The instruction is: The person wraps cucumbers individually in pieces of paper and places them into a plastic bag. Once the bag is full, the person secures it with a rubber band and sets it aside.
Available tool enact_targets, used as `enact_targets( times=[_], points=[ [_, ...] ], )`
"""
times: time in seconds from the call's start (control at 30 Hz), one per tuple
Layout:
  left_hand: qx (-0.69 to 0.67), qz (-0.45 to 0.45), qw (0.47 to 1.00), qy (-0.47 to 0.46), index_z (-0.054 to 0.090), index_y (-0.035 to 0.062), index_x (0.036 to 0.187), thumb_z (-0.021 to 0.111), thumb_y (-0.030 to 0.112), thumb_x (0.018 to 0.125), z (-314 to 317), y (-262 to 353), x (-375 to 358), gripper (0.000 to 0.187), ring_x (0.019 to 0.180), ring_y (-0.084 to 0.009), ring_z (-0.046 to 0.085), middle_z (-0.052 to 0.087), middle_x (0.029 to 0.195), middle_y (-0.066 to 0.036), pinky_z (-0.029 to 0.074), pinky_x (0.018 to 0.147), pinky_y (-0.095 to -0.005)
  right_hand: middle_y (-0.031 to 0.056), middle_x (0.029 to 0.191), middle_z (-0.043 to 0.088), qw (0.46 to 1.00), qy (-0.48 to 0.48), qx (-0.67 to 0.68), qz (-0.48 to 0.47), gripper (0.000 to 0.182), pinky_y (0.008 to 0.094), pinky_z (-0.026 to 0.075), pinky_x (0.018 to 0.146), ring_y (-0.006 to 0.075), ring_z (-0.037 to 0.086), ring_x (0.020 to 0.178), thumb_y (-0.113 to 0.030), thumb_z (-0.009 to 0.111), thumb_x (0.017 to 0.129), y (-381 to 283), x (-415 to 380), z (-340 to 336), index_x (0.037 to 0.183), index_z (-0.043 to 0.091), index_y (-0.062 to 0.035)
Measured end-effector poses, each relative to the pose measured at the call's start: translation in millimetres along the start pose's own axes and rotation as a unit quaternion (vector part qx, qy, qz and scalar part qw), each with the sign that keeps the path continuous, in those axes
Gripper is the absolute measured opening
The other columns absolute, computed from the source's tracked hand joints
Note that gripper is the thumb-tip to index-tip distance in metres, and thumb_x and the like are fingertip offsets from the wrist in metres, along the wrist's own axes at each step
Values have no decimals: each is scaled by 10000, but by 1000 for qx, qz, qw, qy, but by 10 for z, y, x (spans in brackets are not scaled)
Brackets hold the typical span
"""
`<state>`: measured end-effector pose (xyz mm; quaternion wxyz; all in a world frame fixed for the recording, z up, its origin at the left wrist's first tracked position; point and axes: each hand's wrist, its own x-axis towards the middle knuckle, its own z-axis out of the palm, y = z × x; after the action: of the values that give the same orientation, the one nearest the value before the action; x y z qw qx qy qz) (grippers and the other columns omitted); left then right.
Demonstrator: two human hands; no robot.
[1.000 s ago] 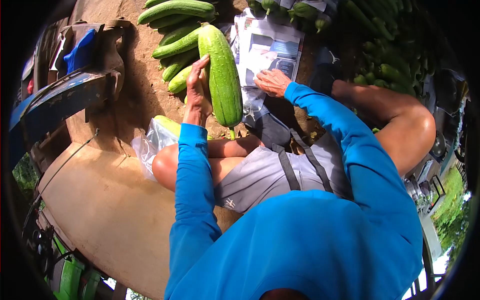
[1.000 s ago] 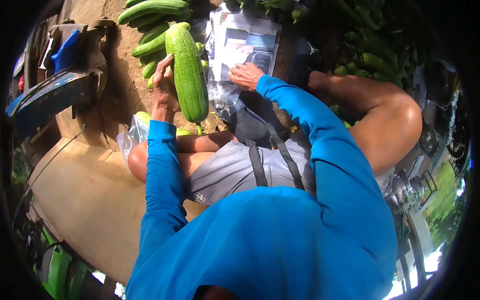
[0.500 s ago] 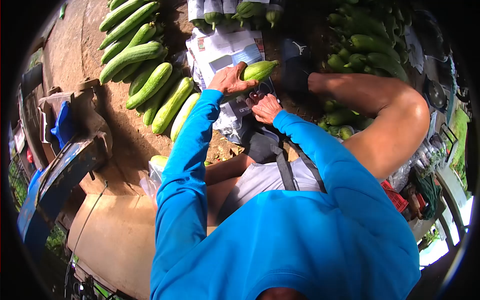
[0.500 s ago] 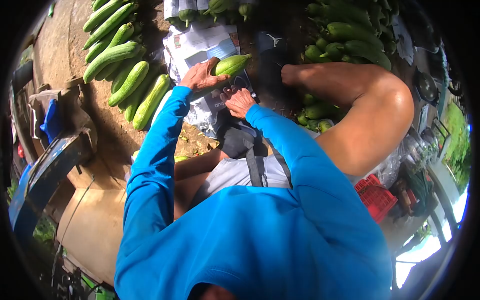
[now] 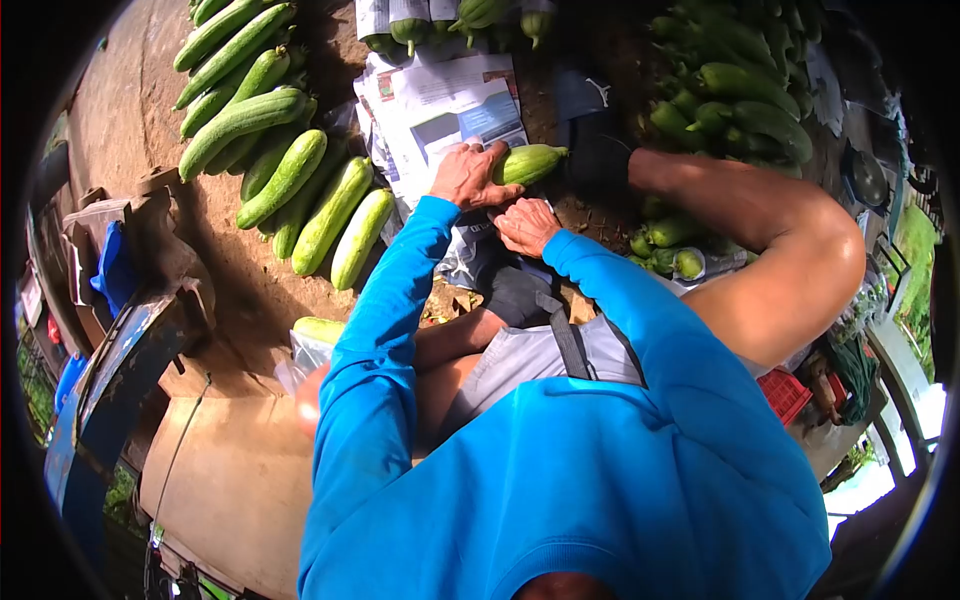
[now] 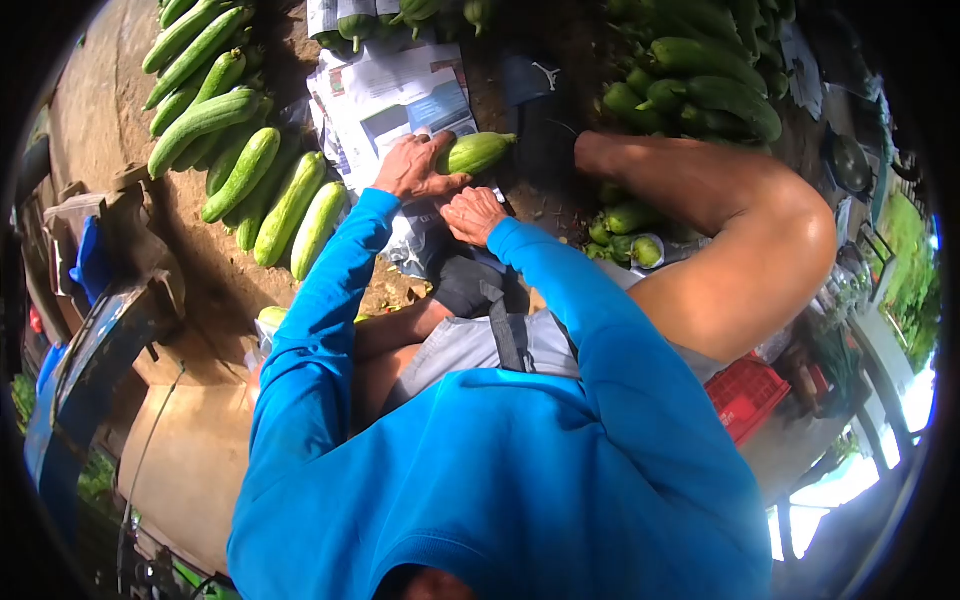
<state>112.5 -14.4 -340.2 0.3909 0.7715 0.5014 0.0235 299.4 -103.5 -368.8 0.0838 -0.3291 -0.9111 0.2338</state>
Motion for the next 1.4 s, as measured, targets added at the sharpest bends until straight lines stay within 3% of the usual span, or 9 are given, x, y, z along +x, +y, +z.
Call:
enact_targets(
  times=[0.2, 0.3, 0.53, 0.67, 0.83, 0.93, 1.03, 1.23, 1.4],
  points=[
    [15, -6, 999, 35, 599, 135, 1262, 464, 610, 930, 106, -127, -51, 595, 948, -418, 618, 641, 967, -269, 477, 872, -485, 63, 811, 554, 998, -57, -1, 25, 164, 449, 459, 659, 264, 572, 846, -271, 669, 804, -120, 199, -252, 828, 580, -135],
    [-190, -43, 976, -96, 578, 153, 1355, 62, 500, 1042, 24, -269, -11, 697, 1070, -458, 565, 611, 1187, -260, 387, 1022, -504, 82, 928, 563, 997, -77, -17, 11, 174, 437, 463, 731, 276, 560, 962, -271, 673, 786, -95, 354, -421, 838, 589, -128],
    [-264, -75, 961, -36, 598, 114, 1337, 23, 613, 998, 140, -290, -59, 833, 1118, -475, 538, 611, 1210, -268, 342, 1071, -495, 189, 1240, 537, 994, -58, -52, -76, 214, 472, 378, 985, 349, 499, 1177, -277, 675, 797, 51, 484, -596, 926, 642, -110],
    [-260, -144, 955, -20, 618, 34, 1292, 68, 679, 976, -80, -281, -145, 905, 1209, -433, 514, 576, 1289, -264, 348, 1085, -456, 180, 1215, 545, 996, 8, -24, -83, 236, 483, 382, 999, 349, 512, 1163, -288, 676, 779, 140, 589, -570, 914, 639, -98],
    [-15, -95, 930, 356, 600, 70, 1123, 589, 117, 876, -339, 97, -649, 252, 954, -334, 567, 595, 989, -144, 419, 873, -475, 153, 1058, 625, 983, -37, 178, 29, 250, 456, 472, 876, 349, 610, 965, -241, 635, 760, 396, 1003, -695, 902, 633, -36],
    [63, -5, 963, 261, 528, 78, 1302, 647, 269, 808, -311, 297, -884, 543, 1172, -334, 499, 546, 1234, -140, 381, 1007, -452, 188, 918, 647, 974, -21, 222, 49, 301, 460, 501, 795, 400, 626, 871, -262, 630, 753, 625, 1234, -594, 924, 628, -14],
    [120, -46, 967, 219, 397, 65, 1439, 663, 381, 778, 5, 255, -835, 779, 1282, -338, 417, 457, 1384, -156, 332, 1057, -489, 191, 893, 657, 936, -198, 252, 145, 340, 435, 493, 782, 375, 638, 861, -313, 633, 773, 846, 1490, -684, 950, 636, -23],
    [161, -125, 958, 203, 372, 51, 1435, 694, 421, 747, 61, 198, -435, 845, 1268, -346, 391, 424, 1385, -149, 308, 1027, -572, 141, 922, 685, 882, -304, 296, 204, 426, 394, 485, 797, 250, 650, 881, -424, 638, 834, 1171, 1702, -559, 1022, 645, -42],
    [225, -109, 956, 151, 386, 36, 1397, 719, 503, 714, -42, 44, -337, 892, 1237, -370, 423, 450, 1320, -167, 298, 1026, -623, 119, 1093, 603, 947, -181, 192, 184, 437, 405, 471, 867, 302, 593, 1034, -421, 658, 834, 1078, 1577, -589, 1066, 611, -54]
  ],
)
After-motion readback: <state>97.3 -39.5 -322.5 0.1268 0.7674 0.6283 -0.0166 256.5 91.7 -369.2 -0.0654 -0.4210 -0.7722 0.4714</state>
